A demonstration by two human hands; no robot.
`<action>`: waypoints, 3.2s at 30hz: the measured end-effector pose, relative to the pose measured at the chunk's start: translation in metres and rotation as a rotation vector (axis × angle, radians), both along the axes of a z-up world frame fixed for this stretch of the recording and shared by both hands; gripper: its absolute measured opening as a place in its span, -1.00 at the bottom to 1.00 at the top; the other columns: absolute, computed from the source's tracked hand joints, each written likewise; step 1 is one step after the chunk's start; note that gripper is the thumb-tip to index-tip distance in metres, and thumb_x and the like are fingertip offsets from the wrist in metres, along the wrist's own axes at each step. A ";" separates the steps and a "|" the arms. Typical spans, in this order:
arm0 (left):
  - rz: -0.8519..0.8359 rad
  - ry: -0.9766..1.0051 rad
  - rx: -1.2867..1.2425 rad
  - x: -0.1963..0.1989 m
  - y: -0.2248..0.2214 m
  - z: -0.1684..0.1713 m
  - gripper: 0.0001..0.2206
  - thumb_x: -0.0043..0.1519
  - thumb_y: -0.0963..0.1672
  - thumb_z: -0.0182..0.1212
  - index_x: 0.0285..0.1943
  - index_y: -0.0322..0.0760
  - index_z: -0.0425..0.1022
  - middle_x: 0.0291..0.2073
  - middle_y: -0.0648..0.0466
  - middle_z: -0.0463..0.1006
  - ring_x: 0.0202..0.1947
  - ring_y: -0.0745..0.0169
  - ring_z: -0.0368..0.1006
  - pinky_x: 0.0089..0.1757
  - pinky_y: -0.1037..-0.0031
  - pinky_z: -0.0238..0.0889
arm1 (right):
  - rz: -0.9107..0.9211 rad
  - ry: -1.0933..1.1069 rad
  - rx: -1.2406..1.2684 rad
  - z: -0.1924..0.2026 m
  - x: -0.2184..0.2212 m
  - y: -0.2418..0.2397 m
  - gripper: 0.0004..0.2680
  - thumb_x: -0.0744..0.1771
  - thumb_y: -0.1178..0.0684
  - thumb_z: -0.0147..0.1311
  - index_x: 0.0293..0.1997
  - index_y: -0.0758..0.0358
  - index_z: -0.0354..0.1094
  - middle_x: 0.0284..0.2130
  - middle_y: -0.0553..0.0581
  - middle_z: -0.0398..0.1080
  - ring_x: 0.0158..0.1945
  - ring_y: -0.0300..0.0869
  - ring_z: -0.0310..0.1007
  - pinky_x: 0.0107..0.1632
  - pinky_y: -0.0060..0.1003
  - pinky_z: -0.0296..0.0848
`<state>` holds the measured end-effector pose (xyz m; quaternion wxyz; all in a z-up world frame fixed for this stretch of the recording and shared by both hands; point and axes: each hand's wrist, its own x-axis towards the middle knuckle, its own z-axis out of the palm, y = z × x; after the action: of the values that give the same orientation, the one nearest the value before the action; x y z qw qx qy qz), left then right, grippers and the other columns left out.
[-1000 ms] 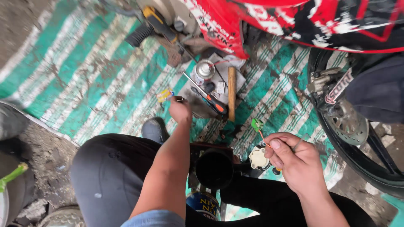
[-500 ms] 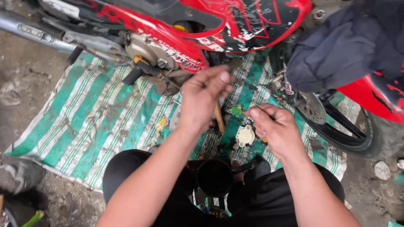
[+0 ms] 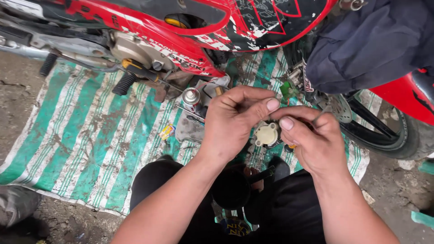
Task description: Repairing the electrical wiring and components of a motorcycle using hand tools
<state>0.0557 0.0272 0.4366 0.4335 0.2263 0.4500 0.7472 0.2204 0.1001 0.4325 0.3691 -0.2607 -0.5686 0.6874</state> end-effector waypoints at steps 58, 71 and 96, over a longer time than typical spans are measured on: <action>-0.217 0.464 0.113 -0.024 -0.032 0.028 -0.78 0.25 -0.33 0.45 0.05 -0.40 0.65 0.02 -0.04 0.68 -0.12 0.25 0.60 -0.07 0.53 0.55 | -0.012 0.023 -0.120 0.020 0.022 -0.006 -0.92 0.38 0.33 0.17 -0.07 0.52 0.54 -0.44 0.11 0.46 -0.42 -0.32 0.33 -0.34 -0.48 0.31; -0.230 0.363 -0.070 -0.018 -0.030 0.021 -0.75 0.31 -0.28 0.45 0.15 -0.35 0.66 -0.40 0.17 0.64 -0.51 0.55 0.30 -0.43 0.66 0.13 | -0.005 -0.188 -0.022 0.014 0.021 -0.002 -0.93 0.38 0.30 0.19 -0.10 0.46 0.58 -0.49 0.04 0.44 -0.47 -0.36 0.29 -0.41 -0.50 0.24; -0.166 0.470 -0.076 -0.017 -0.032 0.024 -0.81 0.26 -0.25 0.51 0.03 -0.34 0.69 -0.43 0.16 0.68 -0.51 0.51 0.38 -0.40 0.64 0.23 | -0.024 -0.360 0.297 0.018 0.020 -0.008 -0.88 0.32 0.34 0.30 -0.08 0.37 0.61 -0.42 -0.01 0.50 -0.44 -0.40 0.21 -0.36 -0.51 0.19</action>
<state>0.0389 -0.0049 0.4603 0.3852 0.4136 0.5463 0.6182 0.2409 0.0917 0.4502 0.3042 -0.3287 -0.7169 0.5343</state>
